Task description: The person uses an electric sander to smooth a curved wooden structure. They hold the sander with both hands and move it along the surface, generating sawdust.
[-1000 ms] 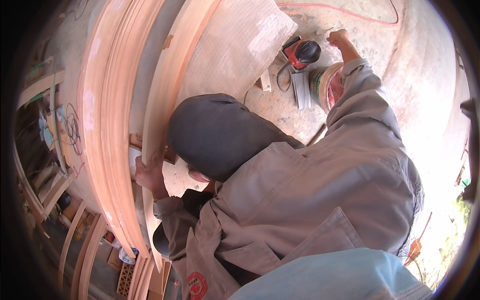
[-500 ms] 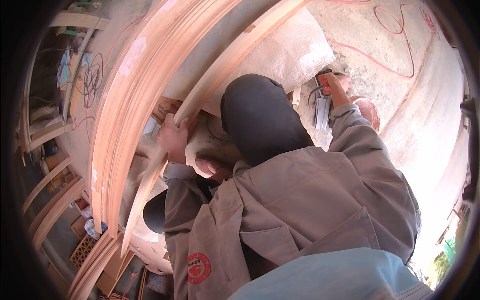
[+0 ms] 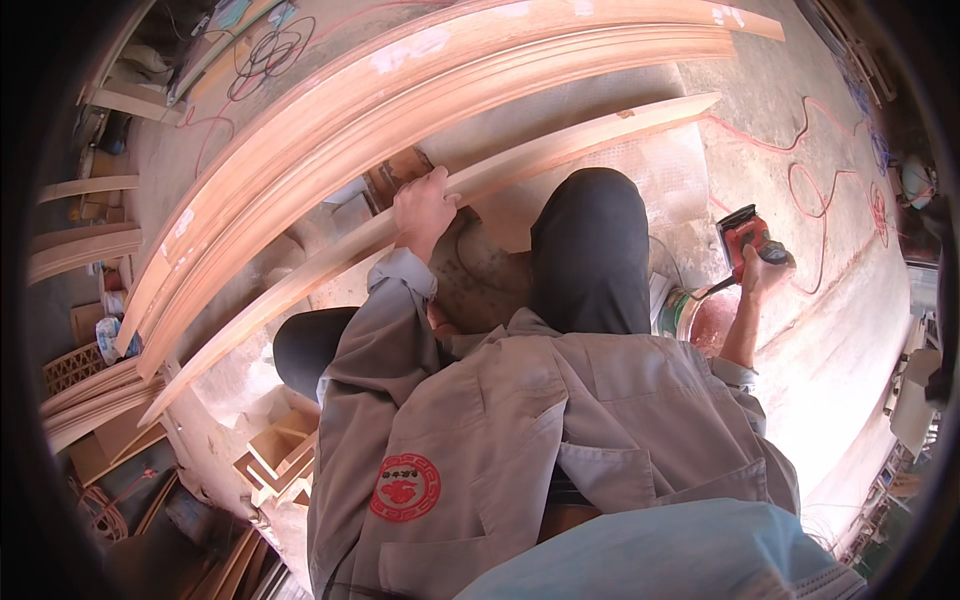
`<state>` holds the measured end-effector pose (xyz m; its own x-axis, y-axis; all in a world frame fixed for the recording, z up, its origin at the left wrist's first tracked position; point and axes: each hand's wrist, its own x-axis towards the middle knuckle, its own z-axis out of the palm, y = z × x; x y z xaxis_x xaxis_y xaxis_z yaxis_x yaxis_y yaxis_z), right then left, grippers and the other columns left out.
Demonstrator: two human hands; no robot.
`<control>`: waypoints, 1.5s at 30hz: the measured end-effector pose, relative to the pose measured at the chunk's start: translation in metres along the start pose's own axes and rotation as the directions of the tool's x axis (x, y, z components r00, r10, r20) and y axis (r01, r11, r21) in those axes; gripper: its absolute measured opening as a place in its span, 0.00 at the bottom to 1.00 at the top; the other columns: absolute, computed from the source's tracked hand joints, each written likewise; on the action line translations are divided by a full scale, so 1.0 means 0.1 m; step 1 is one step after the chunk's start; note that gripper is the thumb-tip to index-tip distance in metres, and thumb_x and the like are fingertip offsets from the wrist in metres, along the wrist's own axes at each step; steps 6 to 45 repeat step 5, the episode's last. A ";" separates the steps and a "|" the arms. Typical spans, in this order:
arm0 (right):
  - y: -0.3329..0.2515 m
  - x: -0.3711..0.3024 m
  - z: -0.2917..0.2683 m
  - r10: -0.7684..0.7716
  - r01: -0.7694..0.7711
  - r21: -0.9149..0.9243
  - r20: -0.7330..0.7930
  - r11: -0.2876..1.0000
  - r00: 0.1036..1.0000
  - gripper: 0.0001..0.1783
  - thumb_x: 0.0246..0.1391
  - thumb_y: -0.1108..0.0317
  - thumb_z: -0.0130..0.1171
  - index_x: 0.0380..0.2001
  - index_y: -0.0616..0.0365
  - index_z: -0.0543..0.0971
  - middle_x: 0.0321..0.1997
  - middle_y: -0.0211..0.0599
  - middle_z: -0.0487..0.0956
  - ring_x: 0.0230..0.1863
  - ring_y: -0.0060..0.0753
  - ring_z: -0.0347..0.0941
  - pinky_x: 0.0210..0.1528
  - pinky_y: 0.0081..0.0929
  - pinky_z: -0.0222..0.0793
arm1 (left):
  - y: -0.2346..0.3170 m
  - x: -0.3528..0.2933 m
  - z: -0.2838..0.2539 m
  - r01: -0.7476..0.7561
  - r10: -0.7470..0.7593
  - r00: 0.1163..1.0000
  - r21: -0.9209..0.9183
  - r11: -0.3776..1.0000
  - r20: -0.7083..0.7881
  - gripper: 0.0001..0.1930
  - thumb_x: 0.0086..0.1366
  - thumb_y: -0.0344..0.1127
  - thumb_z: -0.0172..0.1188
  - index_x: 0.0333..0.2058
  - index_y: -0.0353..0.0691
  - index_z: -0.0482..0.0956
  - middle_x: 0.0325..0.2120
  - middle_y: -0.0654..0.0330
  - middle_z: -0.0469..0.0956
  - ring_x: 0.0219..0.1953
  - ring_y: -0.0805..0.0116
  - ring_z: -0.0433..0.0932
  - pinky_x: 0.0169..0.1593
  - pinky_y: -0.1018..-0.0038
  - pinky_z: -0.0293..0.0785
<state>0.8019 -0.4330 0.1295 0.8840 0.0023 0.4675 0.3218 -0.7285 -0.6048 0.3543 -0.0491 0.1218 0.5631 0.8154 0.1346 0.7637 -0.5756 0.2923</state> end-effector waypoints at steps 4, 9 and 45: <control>-0.97 0.11 -0.49 0.005 -0.006 0.003 0.136 1.000 0.991 0.47 0.29 0.60 0.78 0.53 0.71 0.69 0.52 0.57 0.73 0.52 0.48 0.74 0.58 0.39 0.70 | 0.02 -0.01 -0.03 0.016 -0.018 1.000 0.051 0.999 0.026 0.18 0.49 0.41 0.75 0.32 0.43 0.74 0.30 0.53 0.84 0.36 0.47 0.84 0.43 0.54 0.79; -0.90 0.12 -0.66 0.007 -0.003 -0.032 0.123 0.999 0.992 0.47 0.29 0.60 0.78 0.53 0.71 0.69 0.52 0.57 0.73 0.52 0.48 0.74 0.58 0.39 0.70 | 0.02 -0.02 -0.01 0.016 -0.017 1.000 0.065 0.998 0.022 0.19 0.49 0.41 0.75 0.32 0.42 0.74 0.30 0.52 0.84 0.36 0.47 0.84 0.43 0.54 0.79; -0.90 0.12 -0.66 0.007 -0.003 -0.032 0.123 0.999 0.992 0.47 0.29 0.60 0.78 0.53 0.71 0.69 0.52 0.57 0.73 0.52 0.48 0.74 0.58 0.39 0.70 | 0.02 -0.02 -0.01 0.016 -0.017 1.000 0.065 0.998 0.022 0.19 0.49 0.41 0.75 0.32 0.42 0.74 0.30 0.52 0.84 0.36 0.47 0.84 0.43 0.54 0.79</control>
